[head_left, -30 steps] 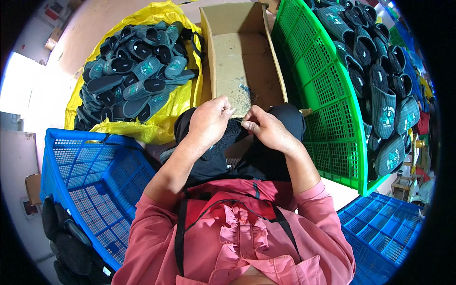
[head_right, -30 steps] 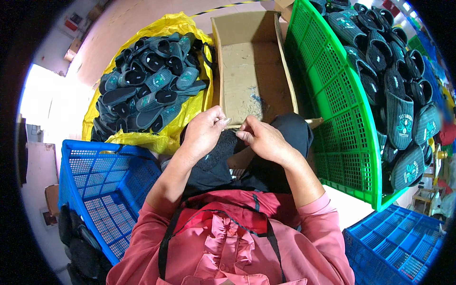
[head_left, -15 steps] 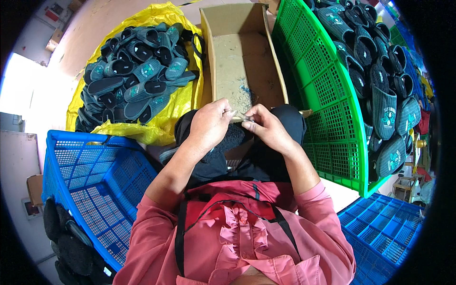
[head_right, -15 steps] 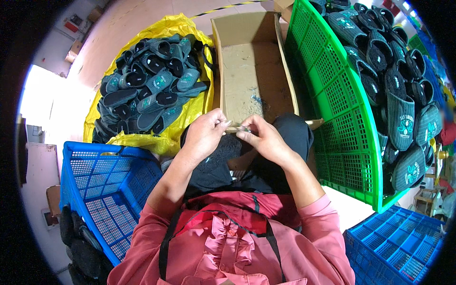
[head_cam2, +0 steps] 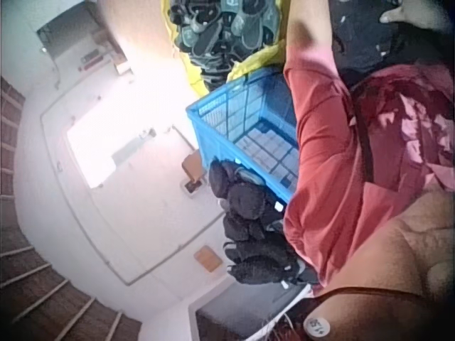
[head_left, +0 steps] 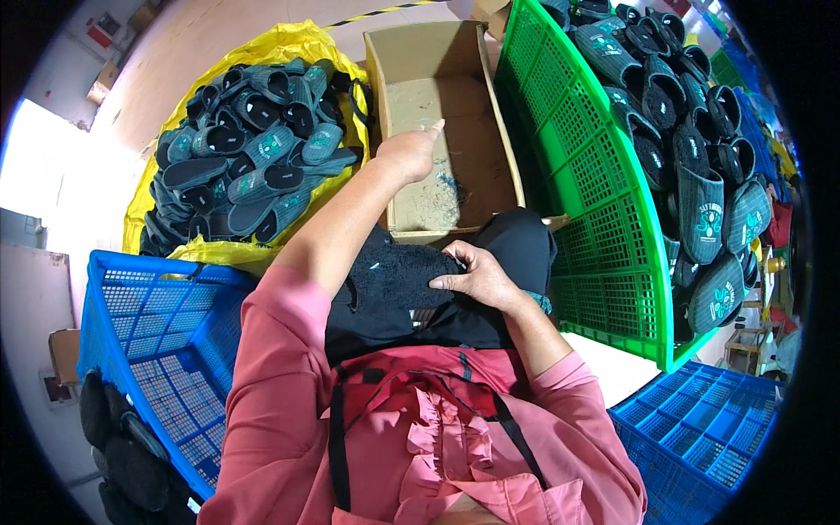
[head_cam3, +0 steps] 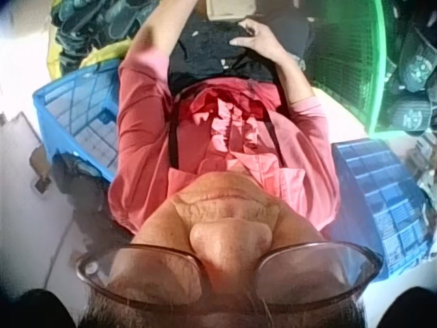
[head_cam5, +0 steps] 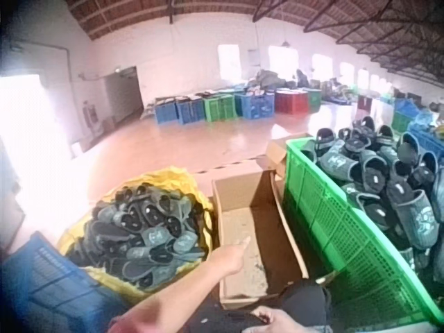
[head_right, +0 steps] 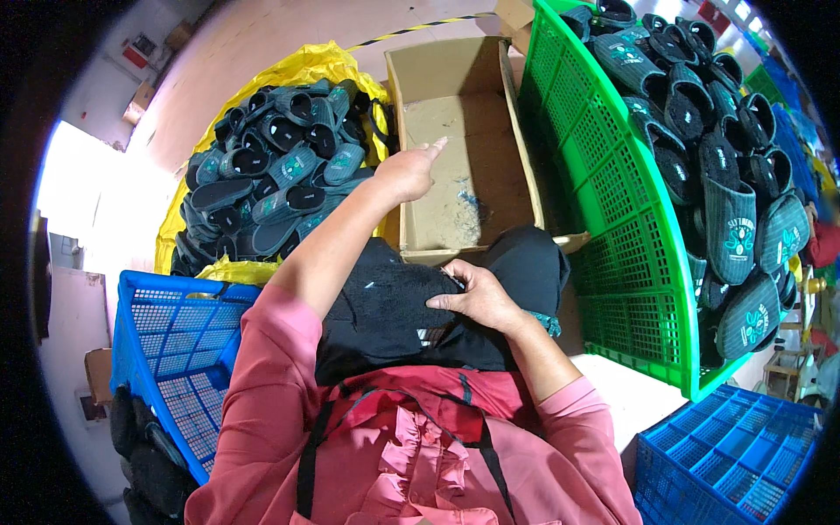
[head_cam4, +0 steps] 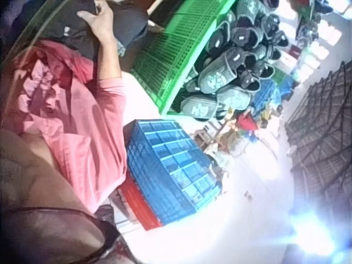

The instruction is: The person sits on the floor and repeatedly picks up dark-colored slippers from a blue crate. Using small shears, they trim loose threads and excess material from the slipper soles and edges, then place the finished slippers into a yellow bag.

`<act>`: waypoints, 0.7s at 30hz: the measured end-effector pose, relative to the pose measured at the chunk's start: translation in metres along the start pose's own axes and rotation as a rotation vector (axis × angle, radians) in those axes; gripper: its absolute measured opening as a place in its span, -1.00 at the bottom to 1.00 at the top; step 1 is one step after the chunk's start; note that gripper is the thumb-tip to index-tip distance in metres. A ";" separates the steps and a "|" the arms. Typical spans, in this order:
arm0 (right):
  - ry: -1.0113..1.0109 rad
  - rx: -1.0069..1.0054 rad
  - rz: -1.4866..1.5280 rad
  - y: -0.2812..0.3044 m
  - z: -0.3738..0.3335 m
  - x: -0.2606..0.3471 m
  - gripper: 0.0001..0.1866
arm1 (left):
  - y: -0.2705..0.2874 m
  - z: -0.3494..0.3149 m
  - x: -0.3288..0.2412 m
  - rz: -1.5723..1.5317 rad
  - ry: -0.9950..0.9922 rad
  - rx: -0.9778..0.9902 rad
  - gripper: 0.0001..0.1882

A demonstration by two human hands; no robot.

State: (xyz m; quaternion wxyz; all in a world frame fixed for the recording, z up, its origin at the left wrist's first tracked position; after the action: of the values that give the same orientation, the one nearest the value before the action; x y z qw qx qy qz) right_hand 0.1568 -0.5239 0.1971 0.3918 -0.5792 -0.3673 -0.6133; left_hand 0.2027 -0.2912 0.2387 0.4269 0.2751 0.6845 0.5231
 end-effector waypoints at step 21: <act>0.024 -0.441 0.376 0.016 -0.016 0.013 -0.73 | 0.056 -0.178 0.032 -0.471 0.008 -0.577 -0.90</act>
State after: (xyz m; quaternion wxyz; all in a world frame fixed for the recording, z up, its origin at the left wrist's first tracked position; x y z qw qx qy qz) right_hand 0.1647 -0.5458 0.2090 0.3677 -0.7010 -0.1068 -0.6016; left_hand 0.0276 -0.3338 0.2979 0.5926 -0.0236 0.5552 0.5832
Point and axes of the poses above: each hand's wrist, its own z-axis towards the middle knuckle, its own y-axis out of the back of the hand, x = y × z, the point moved 2 cm from there along z, towards the middle knuckle, and after that the axes turned 15 degrees about y, right-handed, at the moved point
